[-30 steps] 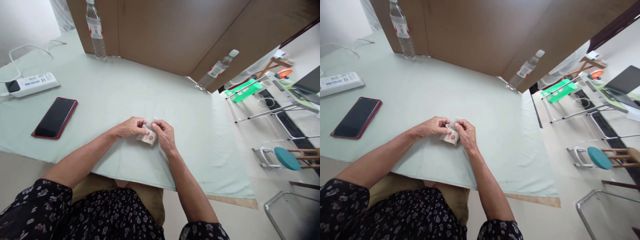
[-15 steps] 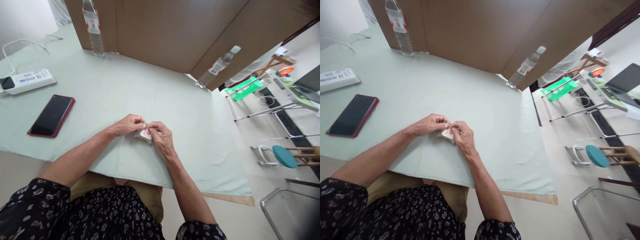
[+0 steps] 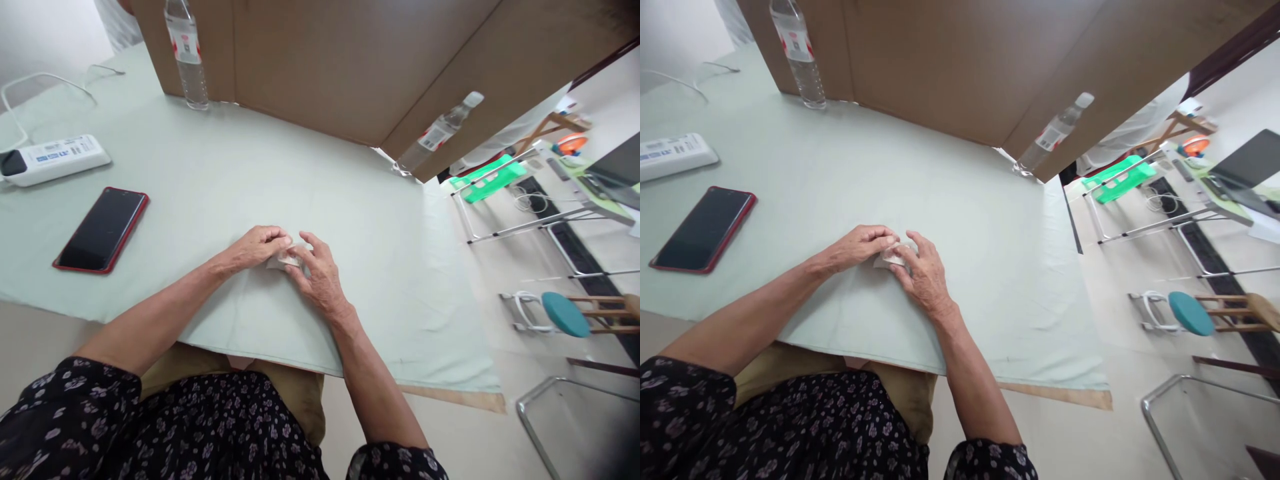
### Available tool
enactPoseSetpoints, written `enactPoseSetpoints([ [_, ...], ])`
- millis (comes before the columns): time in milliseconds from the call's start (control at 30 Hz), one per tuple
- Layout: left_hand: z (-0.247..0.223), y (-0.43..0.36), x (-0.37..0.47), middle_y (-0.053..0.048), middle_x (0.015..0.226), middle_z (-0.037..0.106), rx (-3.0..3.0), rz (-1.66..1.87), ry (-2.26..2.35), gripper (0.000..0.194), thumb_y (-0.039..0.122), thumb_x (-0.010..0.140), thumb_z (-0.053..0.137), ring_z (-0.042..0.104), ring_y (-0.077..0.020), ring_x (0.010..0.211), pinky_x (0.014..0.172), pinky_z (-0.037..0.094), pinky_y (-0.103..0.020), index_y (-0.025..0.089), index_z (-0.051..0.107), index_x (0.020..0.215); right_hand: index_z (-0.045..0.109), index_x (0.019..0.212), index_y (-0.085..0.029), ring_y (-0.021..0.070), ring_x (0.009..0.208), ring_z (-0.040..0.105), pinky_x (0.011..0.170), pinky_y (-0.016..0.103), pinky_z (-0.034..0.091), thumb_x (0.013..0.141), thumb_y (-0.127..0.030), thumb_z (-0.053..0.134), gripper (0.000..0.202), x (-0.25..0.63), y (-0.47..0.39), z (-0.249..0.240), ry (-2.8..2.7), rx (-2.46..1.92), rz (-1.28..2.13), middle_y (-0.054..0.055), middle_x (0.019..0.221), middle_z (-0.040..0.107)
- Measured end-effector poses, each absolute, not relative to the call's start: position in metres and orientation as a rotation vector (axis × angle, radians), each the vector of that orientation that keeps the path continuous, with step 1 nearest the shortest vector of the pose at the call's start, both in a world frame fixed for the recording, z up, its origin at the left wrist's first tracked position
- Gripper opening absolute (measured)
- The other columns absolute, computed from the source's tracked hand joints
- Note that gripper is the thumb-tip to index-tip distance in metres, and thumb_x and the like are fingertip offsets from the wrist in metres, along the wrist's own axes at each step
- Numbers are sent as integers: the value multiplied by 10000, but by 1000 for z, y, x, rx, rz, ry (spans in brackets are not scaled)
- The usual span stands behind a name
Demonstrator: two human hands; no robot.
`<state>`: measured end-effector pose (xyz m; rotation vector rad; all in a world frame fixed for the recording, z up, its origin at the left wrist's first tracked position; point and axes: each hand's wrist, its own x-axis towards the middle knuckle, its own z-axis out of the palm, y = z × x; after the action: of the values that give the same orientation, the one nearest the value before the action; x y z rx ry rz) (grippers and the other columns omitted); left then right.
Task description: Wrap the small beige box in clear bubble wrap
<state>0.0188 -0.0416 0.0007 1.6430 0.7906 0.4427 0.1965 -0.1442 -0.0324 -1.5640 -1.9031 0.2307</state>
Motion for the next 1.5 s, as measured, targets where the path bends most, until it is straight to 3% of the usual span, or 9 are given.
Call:
enactPoseSetpoints([
  [200, -2, -41, 20, -5, 811, 642, 1519, 446, 839, 279, 350, 758, 642, 560, -145, 750, 675, 412, -263, 158, 682, 956, 661, 1200, -305, 321, 1317, 495, 1093, 533, 409, 941, -411, 602, 286, 194, -143, -35, -1934, -1585, 78, 110, 1446, 530],
  [433, -3, -40, 24, -4, 808, 631, 1504, 450, 856, 323, 372, 722, 647, 560, -147, 744, 673, 411, -274, 152, 654, 959, 670, 1147, -283, 303, 1318, 519, 1117, 523, 383, 901, -409, 644, 278, 197, -142, -36, -1794, -1523, 298, 105, 1424, 562],
  [600, -8, -36, 22, -61, 1007, 698, 1473, 535, 839, 434, 391, 710, 662, 627, -198, 936, 850, 480, -332, 136, 650, 1061, 631, 1176, -277, 277, 1298, 552, 1033, 467, 465, 901, -395, 625, 299, 204, -146, -29, -1507, -1480, 412, 100, 1370, 612],
  [800, -2, -29, 11, -120, 1236, 675, 1508, 531, 887, 528, 345, 672, 667, 601, -278, 1169, 1019, 455, -424, 148, 654, 1162, 606, 1236, -267, 296, 1328, 525, 1020, 483, 471, 859, -411, 669, 409, 209, -145, -32, -1544, -1510, 421, 115, 1404, 589],
  [933, -1, -29, 10, -132, 1210, 686, 1568, 521, 900, 555, 433, 704, 683, 615, -280, 1148, 1034, 457, -430, 126, 652, 1165, 574, 1312, -291, 301, 1352, 502, 1087, 520, 422, 857, -442, 678, 491, 207, -146, -36, -1682, -1526, 359, 111, 1439, 562],
  [1167, -8, -34, 19, -121, 1145, 685, 1725, 453, 915, 567, 454, 713, 671, 638, -270, 1017, 935, 508, -415, 121, 667, 1171, 672, 1202, -263, 307, 1296, 534, 1082, 501, 400, 900, -380, 637, 325, 202, -145, -38, -1883, -1580, 115, 120, 1399, 589],
  [1367, -4, -26, 7, -175, 1370, 593, 1837, 300, 797, 814, 555, 740, 656, 593, -316, 1191, 1004, 472, -439, 132, 508, 1419, 624, 1254, -272, 296, 1309, 542, 1094, 511, 421, 887, -424, 652, 398, 205, -144, -40, -1754, -1487, 285, 116, 1393, 597],
  [1500, -4, -27, 4, -174, 1458, 522, 2079, 216, 712, 911, 468, 711, 688, 472, -347, 1346, 1086, 414, -458, 153, 390, 1512, 643, 1225, -281, 268, 1305, 558, 1101, 495, 445, 921, -433, 615, 341, 208, -146, -38, -1618, -1453, 345, 102, 1368, 613],
])
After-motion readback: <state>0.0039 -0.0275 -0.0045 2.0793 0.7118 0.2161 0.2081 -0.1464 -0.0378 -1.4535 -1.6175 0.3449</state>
